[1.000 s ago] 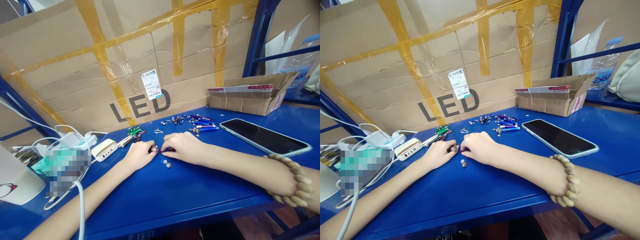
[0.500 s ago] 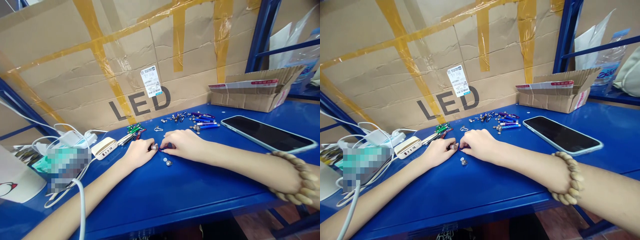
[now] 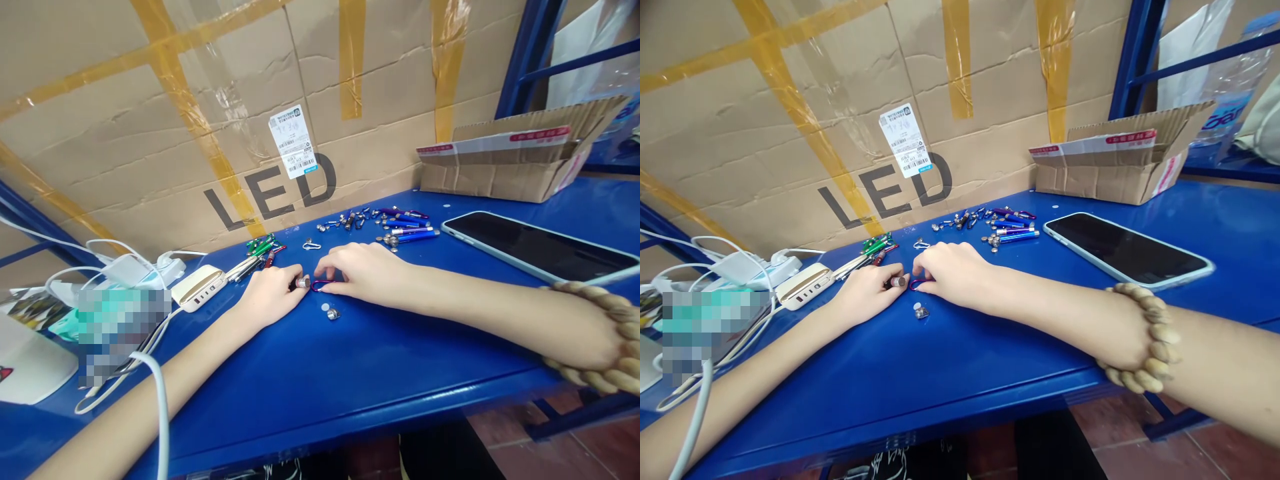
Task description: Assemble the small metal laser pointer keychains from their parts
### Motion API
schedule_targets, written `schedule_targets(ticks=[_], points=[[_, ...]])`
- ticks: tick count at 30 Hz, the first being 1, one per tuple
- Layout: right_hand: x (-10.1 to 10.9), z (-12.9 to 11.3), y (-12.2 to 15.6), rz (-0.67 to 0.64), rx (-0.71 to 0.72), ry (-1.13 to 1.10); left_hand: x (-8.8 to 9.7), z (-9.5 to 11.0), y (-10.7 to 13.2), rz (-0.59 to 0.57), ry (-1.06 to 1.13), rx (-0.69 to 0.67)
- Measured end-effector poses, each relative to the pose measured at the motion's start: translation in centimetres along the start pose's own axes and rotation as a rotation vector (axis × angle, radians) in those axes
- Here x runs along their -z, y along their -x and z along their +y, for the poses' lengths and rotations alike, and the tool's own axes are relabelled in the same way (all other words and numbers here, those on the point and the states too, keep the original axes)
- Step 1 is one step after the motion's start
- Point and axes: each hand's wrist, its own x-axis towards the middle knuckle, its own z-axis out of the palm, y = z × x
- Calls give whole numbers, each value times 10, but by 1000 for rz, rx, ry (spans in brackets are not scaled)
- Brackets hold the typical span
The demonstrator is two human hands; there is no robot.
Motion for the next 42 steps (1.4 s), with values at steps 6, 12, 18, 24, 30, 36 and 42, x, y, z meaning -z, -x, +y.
schedule_targets(ticks=[6,12,18,24,30,36,42], points=[[1,-1,0,-28,11,49,1,1,0,10,-2,8],[2,-4,2,-44,56,126,-2,1,-1,35,7,-2],[1,-5,2,-56,74,175,-5,0,-2,72,-3,-13],[1,-4,2,-36,75,162,-4,2,-1,60,-7,22],[1,-5,1,-76,27,119,-3,3,-1,47,-5,31],[2,-7,2,-75,4,60,-4,2,-1,61,-30,21],[2,-7,2,-61,-13,-1,-4,1,-1,58,-27,22]])
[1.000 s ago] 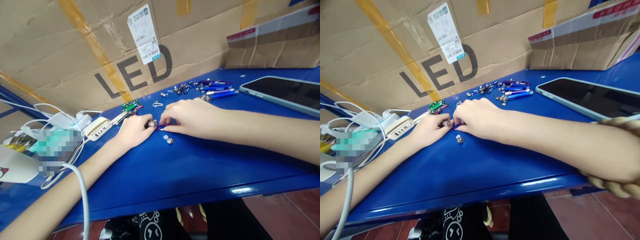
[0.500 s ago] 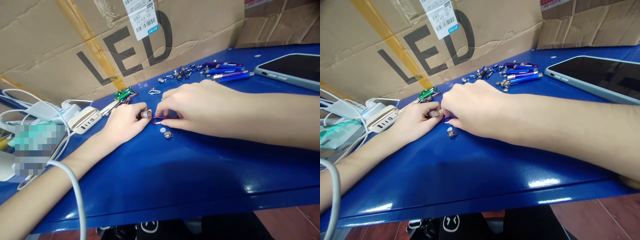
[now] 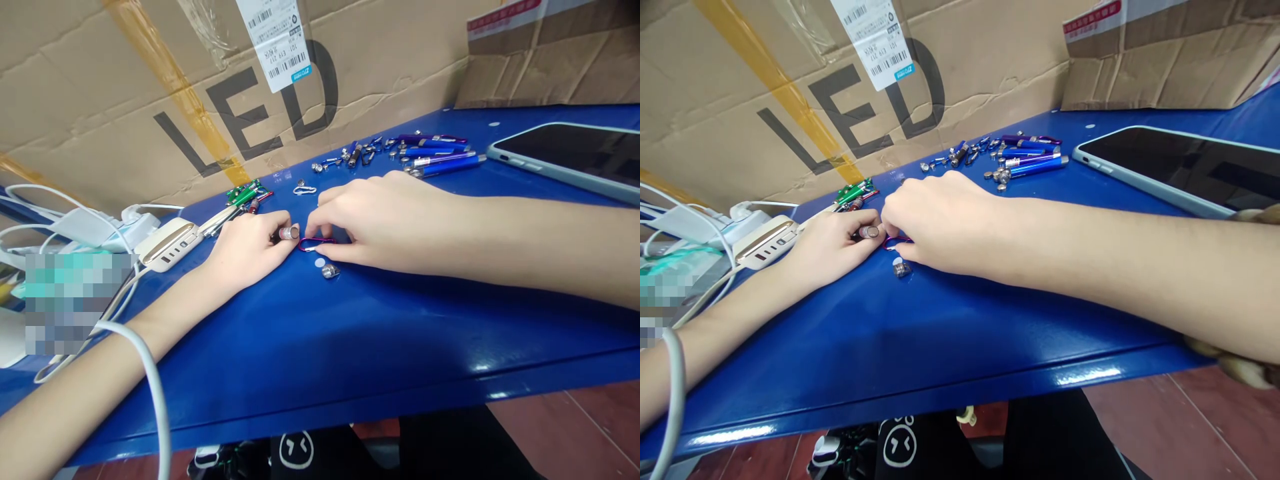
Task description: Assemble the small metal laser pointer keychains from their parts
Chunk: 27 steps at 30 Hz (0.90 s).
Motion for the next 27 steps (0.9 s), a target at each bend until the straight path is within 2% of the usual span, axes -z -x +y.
schedule_targets(ticks=[8,27], points=[[0,-1,0,-14,18,117,0,0,0,1,-9,5],[1,-2,1,-33,26,127,0,0,0,-9,4,8]])
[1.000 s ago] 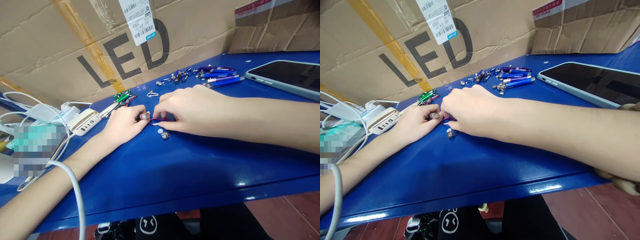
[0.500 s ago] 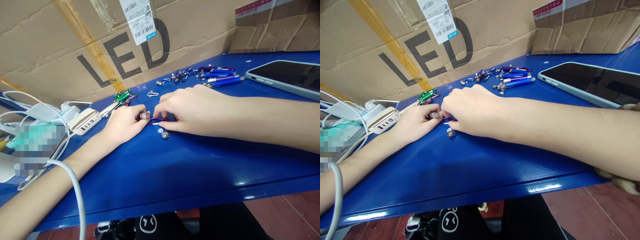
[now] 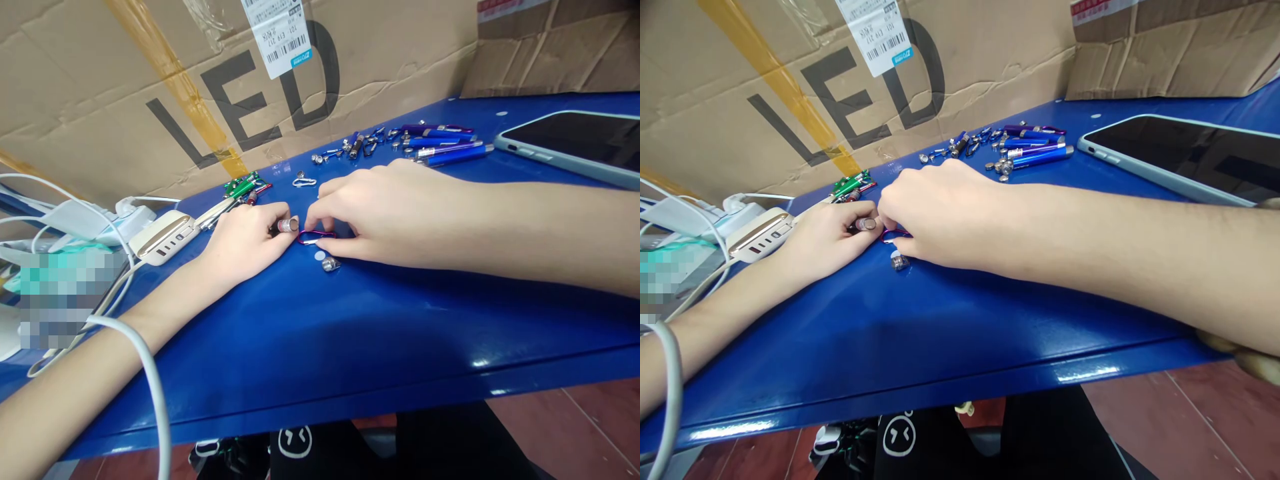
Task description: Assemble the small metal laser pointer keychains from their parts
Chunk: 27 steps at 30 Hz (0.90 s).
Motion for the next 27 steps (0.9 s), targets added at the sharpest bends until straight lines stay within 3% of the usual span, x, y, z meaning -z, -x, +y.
schedule_targets(ticks=[12,15,27], points=[[4,-5,8,-61,-16,202,-5,0,-2,50,-17,-53],[6,-6,13,-72,38,261,-6,-2,-2,67,-40,-43],[5,-5,11,-72,24,262,-7,-2,-1,79,-39,-47]])
